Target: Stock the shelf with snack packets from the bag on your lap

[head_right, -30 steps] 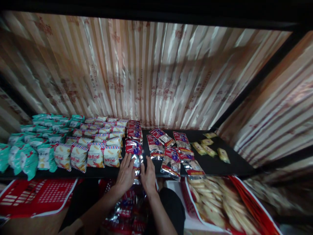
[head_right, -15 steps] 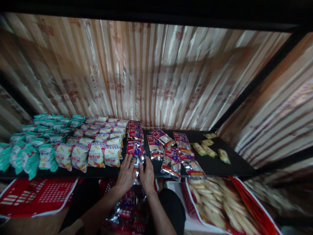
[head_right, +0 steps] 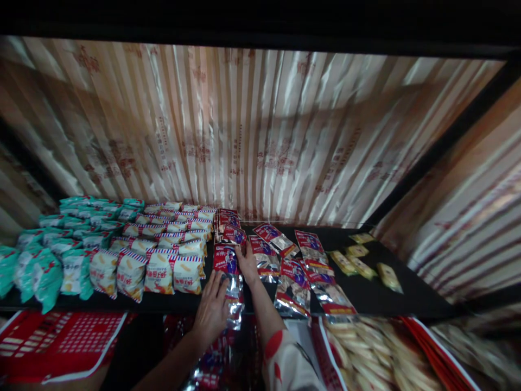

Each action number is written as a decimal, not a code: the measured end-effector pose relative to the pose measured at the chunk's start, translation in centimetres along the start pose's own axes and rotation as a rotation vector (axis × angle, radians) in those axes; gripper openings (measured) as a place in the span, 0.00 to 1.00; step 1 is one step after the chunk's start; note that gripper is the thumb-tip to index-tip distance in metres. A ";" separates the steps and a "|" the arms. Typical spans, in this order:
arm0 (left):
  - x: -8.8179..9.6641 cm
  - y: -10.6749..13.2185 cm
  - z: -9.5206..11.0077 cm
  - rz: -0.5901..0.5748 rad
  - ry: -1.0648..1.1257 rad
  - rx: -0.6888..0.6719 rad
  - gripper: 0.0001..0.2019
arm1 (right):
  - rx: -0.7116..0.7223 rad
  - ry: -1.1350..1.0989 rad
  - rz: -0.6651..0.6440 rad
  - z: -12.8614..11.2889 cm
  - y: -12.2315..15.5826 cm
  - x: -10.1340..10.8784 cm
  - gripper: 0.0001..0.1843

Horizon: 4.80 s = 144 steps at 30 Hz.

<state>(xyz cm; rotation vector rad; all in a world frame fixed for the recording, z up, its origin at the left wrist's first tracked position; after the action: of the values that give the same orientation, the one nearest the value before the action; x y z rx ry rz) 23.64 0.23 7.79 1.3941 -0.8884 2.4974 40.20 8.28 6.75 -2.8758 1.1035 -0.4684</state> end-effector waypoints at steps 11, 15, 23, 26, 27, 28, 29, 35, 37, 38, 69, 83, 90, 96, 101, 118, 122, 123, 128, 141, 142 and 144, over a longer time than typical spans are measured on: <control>0.2 -0.1 -0.3 0.062 0.032 0.038 0.23 | 0.041 0.067 0.009 0.5 -0.9 -2.0 0.34; 0.0 -0.2 -0.5 0.098 0.046 0.029 0.23 | 0.094 0.097 0.033 0.3 -0.9 -2.1 0.33; -1.0 -2.0 0.1 0.103 0.059 0.044 0.24 | 0.136 0.164 0.056 -0.2 -0.9 -2.2 0.34; -1.5 -3.3 0.6 0.129 0.096 0.060 0.24 | 0.155 0.163 0.068 -0.4 -1.0 -2.1 0.33; -1.6 -3.8 0.8 0.138 0.099 0.066 0.24 | 0.152 0.168 0.069 -0.4 -1.0 -2.1 0.32; -1.7 -4.3 0.8 0.148 0.098 0.072 0.24 | 0.144 0.174 0.071 -0.3 -1.0 -2.1 0.32; -1.8 -4.9 0.8 0.161 0.093 0.078 0.25 | 0.132 0.180 0.072 -0.3 -1.0 -2.0 0.32; -1.6 -7.5 -0.2 0.251 0.039 0.099 0.24 | 0.192 0.114 0.020 -1.0 -0.9 -2.4 0.30; -1.7 -8.0 -0.5 0.262 0.023 0.097 0.24 | 0.213 0.101 0.024 -1.2 -0.8 -2.5 0.29; -1.8 -8.2 -0.7 0.265 0.018 0.099 0.23 | 0.213 0.103 0.032 -1.2 -0.8 -2.6 0.28; -2.3 -7.9 -1.3 0.262 -0.002 0.129 0.23 | 0.080 0.187 -0.094 -0.8 -8.6 -6.8 0.33; -1.6 -8.1 -1.3 0.253 -0.013 0.158 0.23 | 0.077 0.159 -0.118 -1.4 -7.2 -6.4 0.33; -1.5 -8.3 -1.4 0.237 -0.041 0.123 0.23 | -0.050 0.079 -0.141 -1.2 -6.3 -5.7 0.35; -1.3 -8.4 -1.3 0.220 -0.059 0.112 0.24 | -0.034 -0.017 -0.135 -1.4 -5.3 -5.3 0.35; -0.9 -8.3 -1.2 0.229 -0.075 0.085 0.24 | -0.099 -0.026 -0.130 -1.1 -4.2 -4.2 0.41; -0.4 -7.2 -0.2 0.219 -0.070 0.046 0.23 | -0.104 -0.002 -0.045 -0.5 0.3 -0.2 0.40; 0.2 -6.2 0.5 0.268 -0.038 0.011 0.22 | -0.072 -0.007 -0.002 -0.4 1.6 0.6 0.39; 0.4 -5.9 0.8 0.279 -0.026 -0.003 0.22 | -0.067 -0.006 0.013 -0.4 1.9 0.9 0.38; 0.6 -3.7 2.7 0.239 0.072 -0.102 0.21 | -0.038 0.023 0.122 -0.3 4.7 3.0 0.35; 0.8 6.0 6.1 0.047 0.353 -0.207 0.19 | -0.003 -0.037 0.375 0.8 16.8 8.4 0.25; 0.7 6.9 6.1 0.033 0.375 -0.209 0.19 | 0.006 -0.036 0.375 1.2 17.8 8.6 0.24; 0.3 8.7 6.0 -0.001 0.405 -0.204 0.19 | 0.006 -0.035 0.364 2.0 19.6 8.8 0.23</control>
<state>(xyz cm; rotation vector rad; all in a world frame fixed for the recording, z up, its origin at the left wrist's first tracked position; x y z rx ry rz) 24.42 -10.25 6.75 0.7873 -1.0109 2.4716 34.22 -12.32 4.59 -2.5787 1.5681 -0.3972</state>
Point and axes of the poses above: each hand's wrist, its own y-axis away from the middle knuckle, its own x-axis out of the back of the hand, z = x × y, the point moved 8 cm from there along -y, towards the middle knuckle, and after that the axes turned 11 degrees about z, right-handed, at the moved point
